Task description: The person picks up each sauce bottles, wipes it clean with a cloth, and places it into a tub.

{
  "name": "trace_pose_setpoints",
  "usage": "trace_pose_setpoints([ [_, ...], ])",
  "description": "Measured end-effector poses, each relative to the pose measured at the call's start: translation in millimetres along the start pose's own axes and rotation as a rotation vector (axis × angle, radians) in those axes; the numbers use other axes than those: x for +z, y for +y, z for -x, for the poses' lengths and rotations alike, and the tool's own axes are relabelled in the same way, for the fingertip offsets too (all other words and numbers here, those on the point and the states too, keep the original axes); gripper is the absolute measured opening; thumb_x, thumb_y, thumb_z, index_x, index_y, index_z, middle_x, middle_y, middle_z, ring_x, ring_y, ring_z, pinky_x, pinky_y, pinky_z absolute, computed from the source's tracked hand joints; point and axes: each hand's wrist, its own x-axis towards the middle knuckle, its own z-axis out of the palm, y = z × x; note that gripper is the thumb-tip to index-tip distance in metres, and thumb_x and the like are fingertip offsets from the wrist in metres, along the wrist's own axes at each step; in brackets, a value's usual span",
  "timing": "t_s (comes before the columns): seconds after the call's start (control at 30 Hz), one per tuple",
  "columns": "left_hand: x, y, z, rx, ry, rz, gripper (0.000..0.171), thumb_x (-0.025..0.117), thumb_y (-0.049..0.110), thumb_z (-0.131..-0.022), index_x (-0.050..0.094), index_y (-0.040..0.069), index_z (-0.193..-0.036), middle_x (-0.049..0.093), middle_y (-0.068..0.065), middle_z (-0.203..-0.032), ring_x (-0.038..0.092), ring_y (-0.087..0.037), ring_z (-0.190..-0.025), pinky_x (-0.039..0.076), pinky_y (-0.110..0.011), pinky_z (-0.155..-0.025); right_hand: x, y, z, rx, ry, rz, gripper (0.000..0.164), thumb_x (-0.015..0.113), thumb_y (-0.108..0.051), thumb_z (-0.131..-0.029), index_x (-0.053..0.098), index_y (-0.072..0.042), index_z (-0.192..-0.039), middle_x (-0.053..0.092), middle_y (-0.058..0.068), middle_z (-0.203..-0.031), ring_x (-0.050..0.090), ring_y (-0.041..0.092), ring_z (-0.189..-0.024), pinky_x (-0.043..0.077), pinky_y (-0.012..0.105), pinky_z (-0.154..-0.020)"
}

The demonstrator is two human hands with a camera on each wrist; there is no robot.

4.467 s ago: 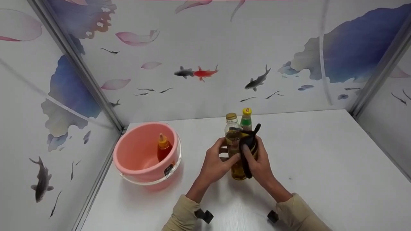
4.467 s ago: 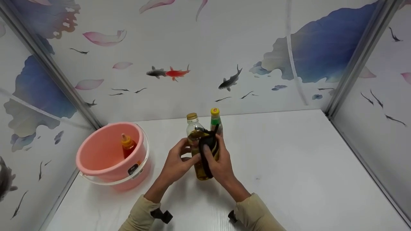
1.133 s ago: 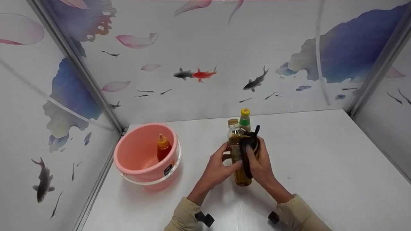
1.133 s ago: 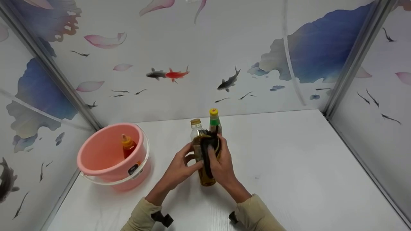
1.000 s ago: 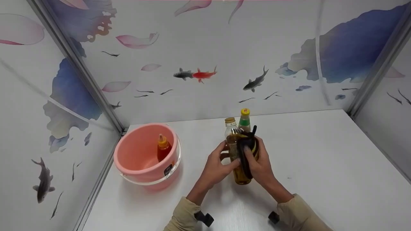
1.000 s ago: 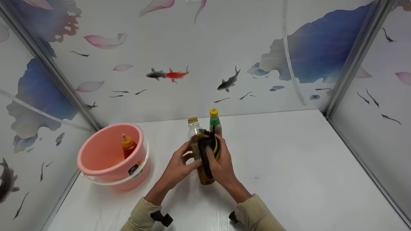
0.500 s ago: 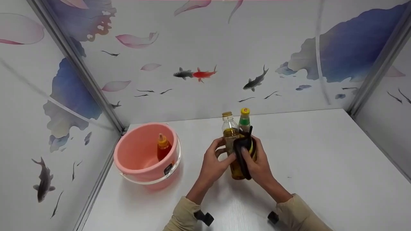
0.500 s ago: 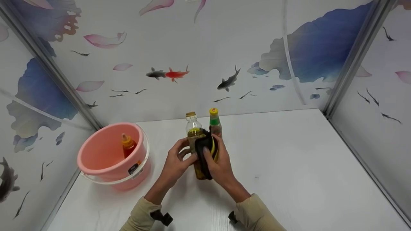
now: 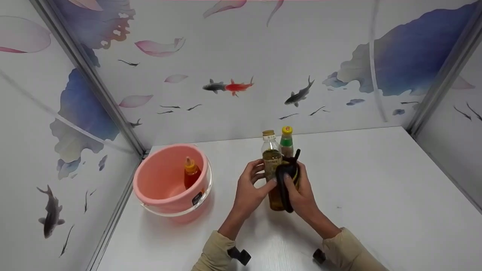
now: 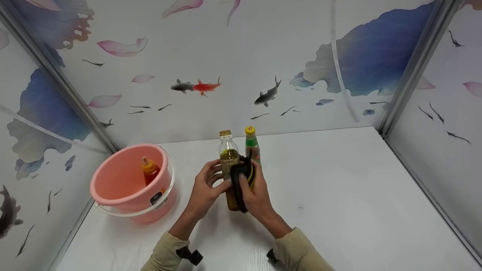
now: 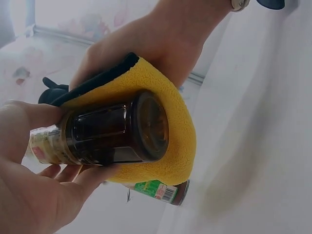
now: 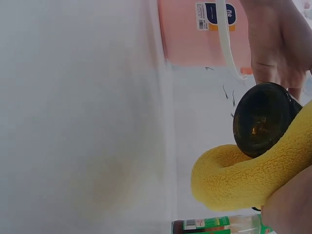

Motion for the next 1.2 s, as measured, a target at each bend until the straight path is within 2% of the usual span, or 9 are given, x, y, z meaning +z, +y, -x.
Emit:
trace_pose_setpoints([
  [0.27, 4.0, -2.6, 3.3, 0.016, -0.068, -0.062, 0.066, 0.082, 0.027, -0.097, 0.052, 0.023, -0.156, 0.064, -0.002, -0.151, 0.066, -0.023, -0.134, 0.053, -0.044, -0.117, -0.6, -0.2, -1.9, -0.016, 0.024, -0.003, 0.046, 0.051, -0.019, -0.116, 0.039, -0.015, -0.160, 0.058, 0.006, -0.144, 0.061, 0.024, -0.124, 0.054, 0.027, -0.099],
  [0.5, 9.6, -7.2, 6.1, -0.028, -0.092, -0.062, 0.073, 0.086, 0.029, -0.092, 0.049, 0.033, -0.154, 0.060, -0.001, -0.150, 0.065, -0.023, -0.132, 0.066, -0.044, -0.095, -2.4, 0.2, -3.0, -0.018, 0.033, 0.009, 0.046, 0.052, -0.021, -0.116, 0.040, -0.016, -0.160, 0.058, 0.006, -0.146, 0.059, 0.024, -0.128, 0.052, 0.027, -0.102],
  [0.67, 10.8, -8.2, 7.1, -0.047, -0.083, -0.050, 0.073, 0.087, 0.032, -0.092, 0.050, 0.039, -0.154, 0.062, -0.001, -0.145, 0.067, -0.022, -0.127, 0.065, -0.044, -0.097, -5.0, -0.1, -3.9, -0.013, 0.039, 0.012, 0.046, 0.052, -0.021, -0.116, 0.041, -0.017, -0.160, 0.059, 0.004, -0.145, 0.059, 0.026, -0.126, 0.052, 0.028, -0.101],
  [0.87, 10.3, -7.2, 8.9, -0.061, -0.111, -0.070, 0.076, 0.087, 0.036, -0.092, 0.050, 0.035, -0.159, 0.069, 0.002, -0.136, 0.070, -0.015, -0.120, 0.061, -0.042, -0.105, -8.9, -2.5, -6.8, -0.007, 0.053, 0.006, 0.045, 0.052, -0.021, -0.116, 0.040, -0.017, -0.159, 0.057, 0.004, -0.147, 0.059, 0.024, -0.128, 0.052, 0.026, -0.104],
  [1.0, 10.7, -5.9, 9.0, -0.062, -0.127, -0.092, 0.077, 0.087, 0.036, -0.093, 0.049, 0.030, -0.161, 0.069, 0.002, -0.138, 0.072, -0.013, -0.119, 0.059, -0.042, -0.109, -10.9, -3.9, -8.3, -0.022, 0.055, -0.001, 0.045, 0.052, -0.020, -0.116, 0.040, -0.015, -0.159, 0.058, 0.004, -0.146, 0.060, 0.024, -0.128, 0.053, 0.026, -0.103],
  [1.2, 11.5, -5.6, 6.8, -0.046, -0.110, -0.085, 0.076, 0.086, 0.031, -0.094, 0.049, 0.028, -0.161, 0.066, 0.002, -0.143, 0.071, -0.016, -0.124, 0.060, -0.040, -0.108, -11.7, -3.9, -8.9, -0.033, 0.051, 0.016, 0.045, 0.054, -0.018, -0.115, 0.042, -0.015, -0.159, 0.060, 0.003, -0.142, 0.062, 0.024, -0.123, 0.055, 0.027, -0.099],
])
